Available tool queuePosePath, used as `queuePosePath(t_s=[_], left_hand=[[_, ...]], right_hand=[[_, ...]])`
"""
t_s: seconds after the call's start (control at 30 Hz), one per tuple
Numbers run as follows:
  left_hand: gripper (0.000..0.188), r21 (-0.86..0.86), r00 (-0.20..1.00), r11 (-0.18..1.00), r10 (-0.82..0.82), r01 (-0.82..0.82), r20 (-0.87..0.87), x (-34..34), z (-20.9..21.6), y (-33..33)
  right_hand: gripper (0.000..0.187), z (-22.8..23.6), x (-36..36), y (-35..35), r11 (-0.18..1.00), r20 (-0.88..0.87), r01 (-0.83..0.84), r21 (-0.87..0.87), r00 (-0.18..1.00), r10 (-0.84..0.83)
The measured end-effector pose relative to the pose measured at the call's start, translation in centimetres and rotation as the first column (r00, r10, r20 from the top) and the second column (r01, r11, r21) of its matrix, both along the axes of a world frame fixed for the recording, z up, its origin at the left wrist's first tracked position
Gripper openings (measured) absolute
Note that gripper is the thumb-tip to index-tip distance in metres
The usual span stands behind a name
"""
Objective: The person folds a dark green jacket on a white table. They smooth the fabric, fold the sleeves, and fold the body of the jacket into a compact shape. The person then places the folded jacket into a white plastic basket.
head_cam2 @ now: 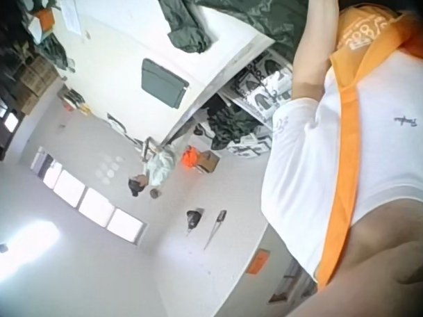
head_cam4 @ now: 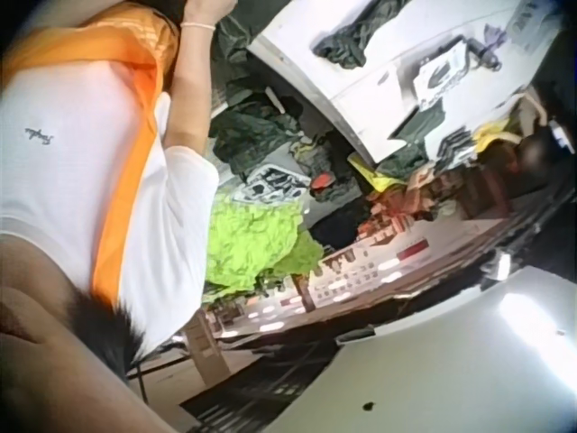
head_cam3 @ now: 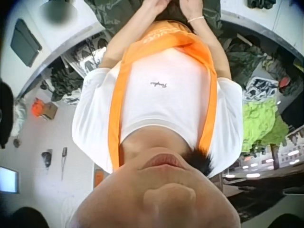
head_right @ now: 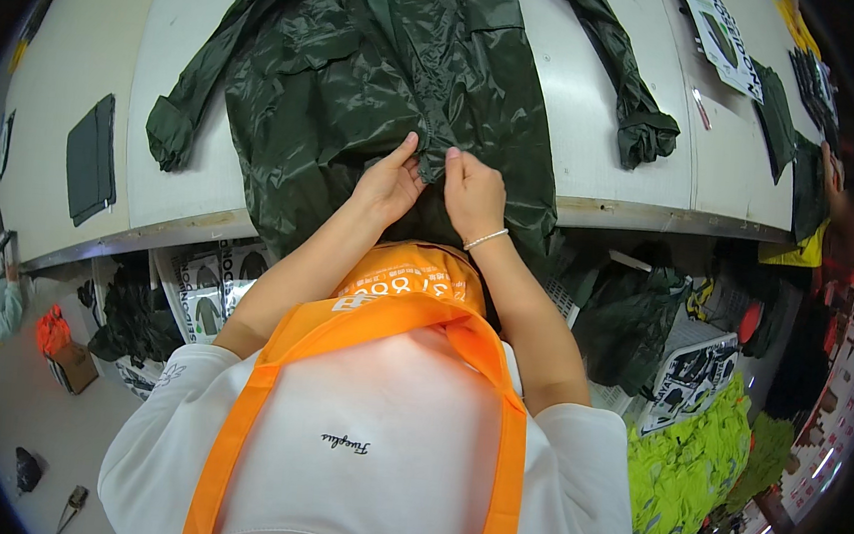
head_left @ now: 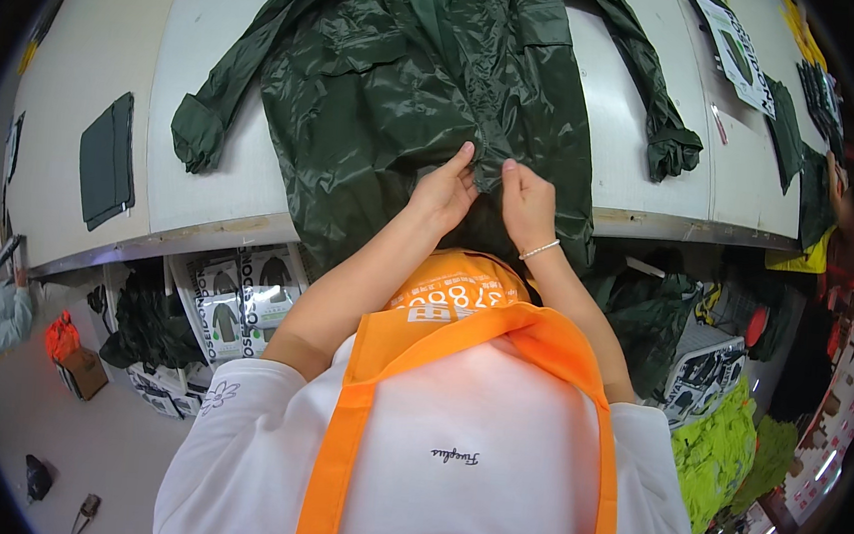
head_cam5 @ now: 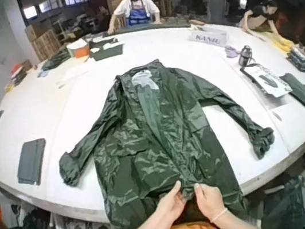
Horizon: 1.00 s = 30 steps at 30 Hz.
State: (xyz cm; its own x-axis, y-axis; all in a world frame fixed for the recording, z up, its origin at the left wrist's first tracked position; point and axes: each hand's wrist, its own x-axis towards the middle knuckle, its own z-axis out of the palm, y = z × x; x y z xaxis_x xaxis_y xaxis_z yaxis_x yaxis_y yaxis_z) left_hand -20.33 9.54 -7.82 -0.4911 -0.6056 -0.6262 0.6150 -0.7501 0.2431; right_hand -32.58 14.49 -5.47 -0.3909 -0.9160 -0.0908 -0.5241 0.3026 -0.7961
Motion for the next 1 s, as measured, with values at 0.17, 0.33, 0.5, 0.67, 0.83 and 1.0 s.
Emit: queuePosePath(t_s=[0.17,0.33,0.5,0.67,0.83,1.0], left_hand=[[0.025,0.018,0.998,0.999,-0.029,0.028,0.047,-0.6,-0.2,-0.2],[0.025,0.064,0.988,0.998,-0.019,0.009,0.152,-0.9,-3.2,0.0],[0.016,0.053,0.991,0.995,0.076,-0.082,0.110,-1.0,-1.6,-0.2],[0.027,0.031,0.997,0.998,0.043,-0.045,0.064,-0.3,-1.8,0.1],[0.020,-0.024,0.998,0.999,0.045,-0.044,0.046,1.5,-1.9,0.6],[0.013,-0.034,0.997,0.999,-0.007,0.010,0.077,3.0,-3.1,1.7]], right_hand=[[0.022,1.1,-0.6,-0.1,0.992,-0.415,-0.013,-0.125,0.909,-0.041],[0.012,3.2,2.7,0.3,0.967,-0.562,-0.252,0.021,0.797,0.220],[0.016,1.2,2.8,-0.2,0.957,-0.418,-0.147,0.249,0.875,0.243],[0.019,0.8,1.3,-0.6,0.910,0.325,-0.133,0.392,0.946,-0.001],[0.014,-1.0,0.0,1.7,0.909,0.831,0.019,0.417,0.396,-0.390],[0.010,-0.5,1.3,0.8,0.920,0.876,0.063,0.387,0.286,-0.389]])
